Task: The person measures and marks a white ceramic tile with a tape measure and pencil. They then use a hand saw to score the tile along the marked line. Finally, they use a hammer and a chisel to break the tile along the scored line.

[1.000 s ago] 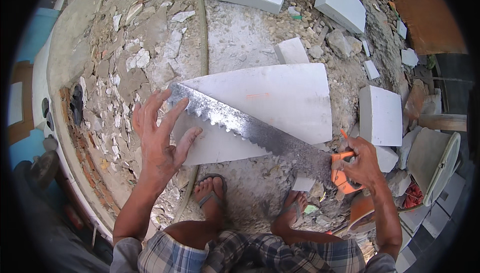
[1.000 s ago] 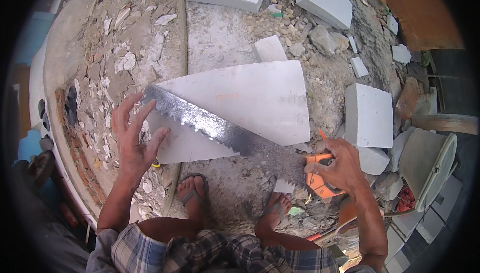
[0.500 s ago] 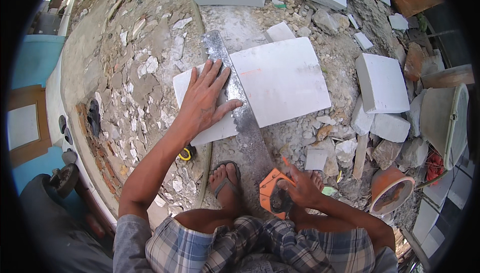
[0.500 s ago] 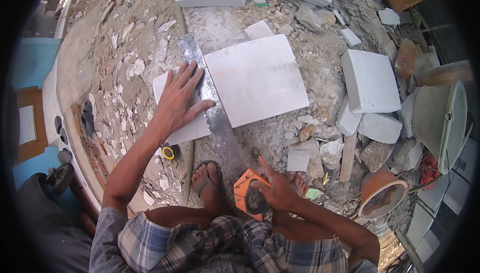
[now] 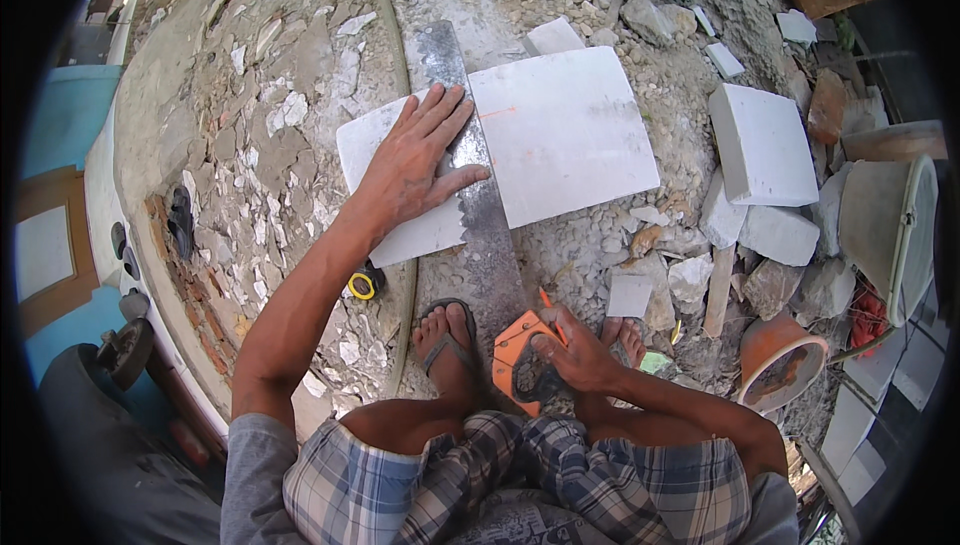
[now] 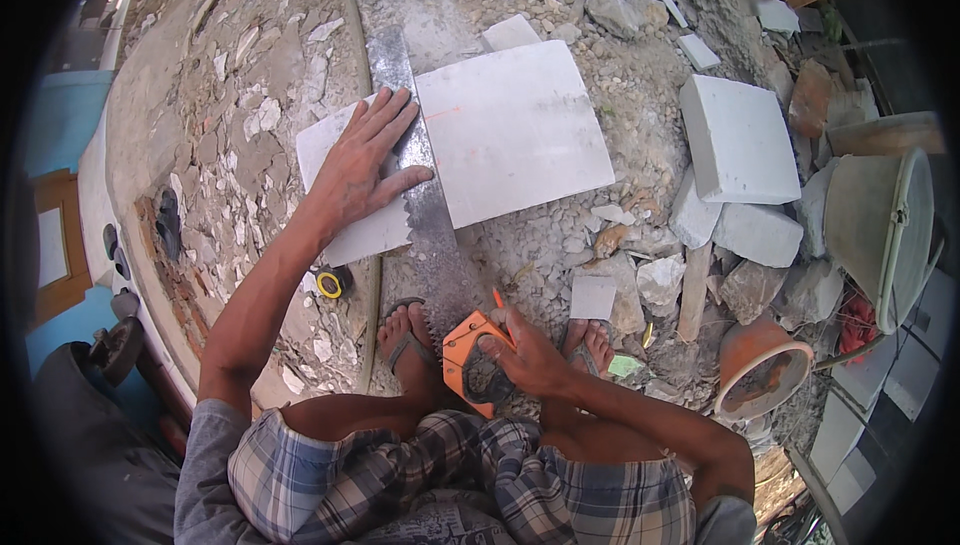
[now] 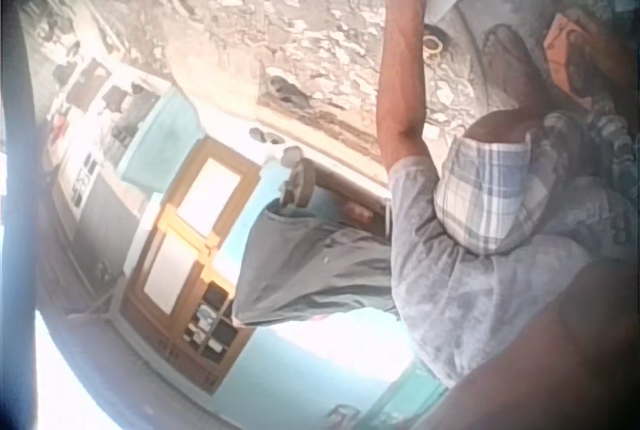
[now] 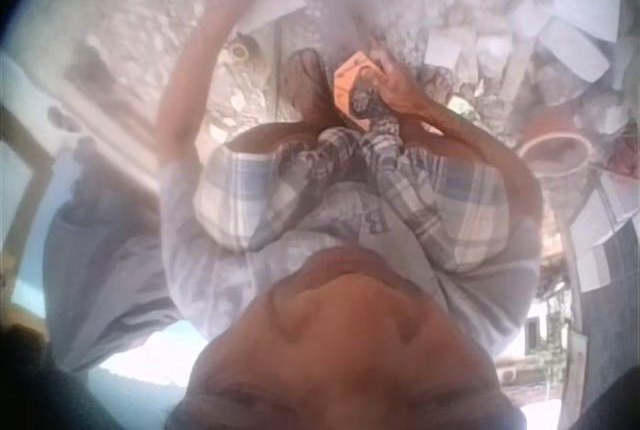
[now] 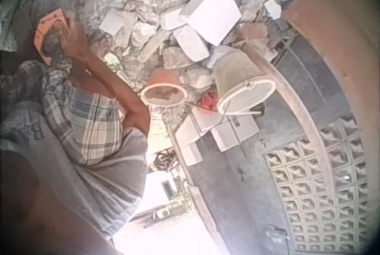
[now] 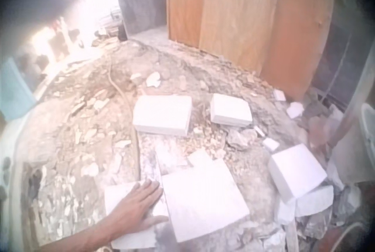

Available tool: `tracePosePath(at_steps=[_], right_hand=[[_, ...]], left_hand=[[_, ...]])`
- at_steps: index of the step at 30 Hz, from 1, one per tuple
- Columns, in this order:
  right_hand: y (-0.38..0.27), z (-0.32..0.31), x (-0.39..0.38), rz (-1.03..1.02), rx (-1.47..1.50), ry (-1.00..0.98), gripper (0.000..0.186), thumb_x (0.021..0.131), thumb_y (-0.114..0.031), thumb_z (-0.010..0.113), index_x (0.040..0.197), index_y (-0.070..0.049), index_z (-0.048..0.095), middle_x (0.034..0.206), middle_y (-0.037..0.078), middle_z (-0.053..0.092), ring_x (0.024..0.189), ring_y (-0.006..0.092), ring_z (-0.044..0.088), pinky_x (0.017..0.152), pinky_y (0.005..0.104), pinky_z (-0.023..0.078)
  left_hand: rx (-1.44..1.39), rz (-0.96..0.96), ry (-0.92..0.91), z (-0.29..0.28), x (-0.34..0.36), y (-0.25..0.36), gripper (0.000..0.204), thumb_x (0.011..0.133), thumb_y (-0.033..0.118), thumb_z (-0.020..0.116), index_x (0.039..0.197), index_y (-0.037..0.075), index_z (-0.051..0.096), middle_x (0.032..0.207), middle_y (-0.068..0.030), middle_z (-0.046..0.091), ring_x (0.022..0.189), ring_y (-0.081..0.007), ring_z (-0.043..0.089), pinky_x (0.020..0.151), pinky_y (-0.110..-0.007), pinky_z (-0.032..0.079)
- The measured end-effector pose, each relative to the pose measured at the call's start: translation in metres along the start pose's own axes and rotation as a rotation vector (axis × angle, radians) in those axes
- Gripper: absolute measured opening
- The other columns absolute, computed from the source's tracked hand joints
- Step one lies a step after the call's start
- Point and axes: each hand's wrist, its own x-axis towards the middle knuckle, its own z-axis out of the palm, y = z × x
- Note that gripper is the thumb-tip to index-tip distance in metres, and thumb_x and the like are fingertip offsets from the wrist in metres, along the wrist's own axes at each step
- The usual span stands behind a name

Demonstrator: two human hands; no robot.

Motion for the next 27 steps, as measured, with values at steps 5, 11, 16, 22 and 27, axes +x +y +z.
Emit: tracePosePath(at_steps=[5,11,16,22,27], right_hand=[[-0.004,-0.008,-0.001,0.121,0.054,-0.041,0.055,0.110,-0.040,0.058,0.137,0.007,0.045,0.114,0.023,0.067,0.102,0.0299,0.067,0.090,0.0440,0.051],[0.007,-0.011,0.004,0.074,-0.034,-0.035,0.057,0.108,-0.043,0.060,0.134,0.007,0.046,0.104,0.025,0.066,0.096,0.0312,0.067,0.087,0.0446,0.050],[0.013,-0.011,0.004,0.032,-0.045,-0.013,0.057,0.108,-0.044,0.060,0.132,0.007,0.046,0.105,0.026,0.066,0.096,0.0343,0.067,0.087,0.0466,0.050],[0.011,-0.014,0.005,0.025,-0.049,-0.029,0.059,0.108,-0.045,0.060,0.132,0.007,0.046,0.108,0.028,0.066,0.099,0.0377,0.068,0.088,0.0480,0.050],[0.009,-0.012,0.004,0.009,-0.051,-0.013,0.061,0.108,-0.046,0.059,0.134,0.007,0.046,0.107,0.027,0.067,0.099,0.0380,0.068,0.088,0.0476,0.051]], left_hand=[[-0.012,-0.002,0.035,0.004,-0.002,0.000,0.087,0.093,0.056,0.074,0.157,0.004,0.048,0.166,-0.0194,0.042,0.158,-0.0396,0.032,0.132,-0.053,0.021],[-0.039,-0.004,0.064,0.007,-0.003,0.000,0.086,0.090,0.050,0.078,0.156,0.004,0.049,0.164,-0.0182,0.045,0.158,-0.0371,0.033,0.132,-0.053,0.021],[-0.021,0.005,0.086,0.006,-0.005,0.000,0.084,0.090,0.050,0.079,0.153,0.002,0.052,0.163,-0.0197,0.046,0.156,-0.0398,0.036,0.131,-0.054,0.023],[-0.041,0.003,0.091,0.009,-0.005,-0.001,0.085,0.090,0.050,0.079,0.155,0.004,0.050,0.164,-0.0176,0.046,0.157,-0.0379,0.034,0.131,-0.053,0.022],[-0.028,0.004,0.091,0.009,-0.005,-0.003,0.087,0.090,0.052,0.079,0.156,0.004,0.050,0.164,-0.0171,0.046,0.157,-0.0379,0.034,0.131,-0.053,0.022]])
